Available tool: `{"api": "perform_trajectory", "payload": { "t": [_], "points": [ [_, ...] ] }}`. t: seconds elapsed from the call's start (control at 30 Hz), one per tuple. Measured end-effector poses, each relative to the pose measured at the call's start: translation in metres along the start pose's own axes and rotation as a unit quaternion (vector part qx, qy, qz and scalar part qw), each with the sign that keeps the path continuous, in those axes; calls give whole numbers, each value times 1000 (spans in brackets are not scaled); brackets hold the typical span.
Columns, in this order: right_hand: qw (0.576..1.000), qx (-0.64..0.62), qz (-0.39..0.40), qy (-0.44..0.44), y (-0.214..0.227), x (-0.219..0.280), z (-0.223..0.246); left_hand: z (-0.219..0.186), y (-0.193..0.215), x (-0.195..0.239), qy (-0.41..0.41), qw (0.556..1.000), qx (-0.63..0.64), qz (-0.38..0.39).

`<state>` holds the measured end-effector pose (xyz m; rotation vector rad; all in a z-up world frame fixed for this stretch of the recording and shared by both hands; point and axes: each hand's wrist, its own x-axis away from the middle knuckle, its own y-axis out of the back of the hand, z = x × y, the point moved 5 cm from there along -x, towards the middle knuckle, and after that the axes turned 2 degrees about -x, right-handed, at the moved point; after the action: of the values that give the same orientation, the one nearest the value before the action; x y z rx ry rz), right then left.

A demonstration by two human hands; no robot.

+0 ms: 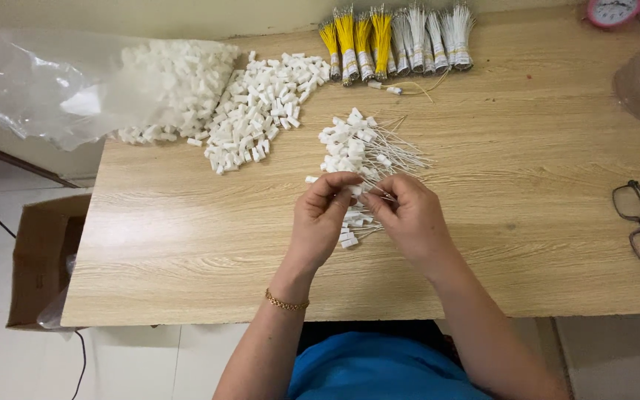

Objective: The person assembles small white cylindrical pieces onto thin sticks by hand. They pick up a white piece and a stick, fit them together, and place the assembled item on the table. Later, they handle a bundle of yellow sticks, separating a few from the bundle.

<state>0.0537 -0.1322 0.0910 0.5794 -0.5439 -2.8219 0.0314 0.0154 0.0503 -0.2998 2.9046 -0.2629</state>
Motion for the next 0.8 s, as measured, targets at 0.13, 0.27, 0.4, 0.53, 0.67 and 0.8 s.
{"api": "perform_trajectory", "payload": {
  "t": [0.13, 0.27, 0.4, 0.53, 0.67, 0.8],
  "points": [
    [1000, -1, 27, 1, 1, 0, -10, 6, 0, -1, 22, 999, 38, -12],
    [1000, 8, 24, -1, 3, 1, -9, 10, -1, -2, 51, 991, 126, -21],
    [999, 26, 15, 31, 3, -2, -5, 22, -1, -4, 60, 987, 148, -18],
    [999, 20, 23, 25, 0, -4, -9, 27, -2, -6, 63, 991, 119, -15],
    [998, 43, 19, 34, -3, -3, -6, 30, 0, -6, 61, 991, 114, -16],
    [999, 38, 7, 29, -7, -3, -11, 36, -1, -8, 53, 992, 114, -24]
  ]
}}
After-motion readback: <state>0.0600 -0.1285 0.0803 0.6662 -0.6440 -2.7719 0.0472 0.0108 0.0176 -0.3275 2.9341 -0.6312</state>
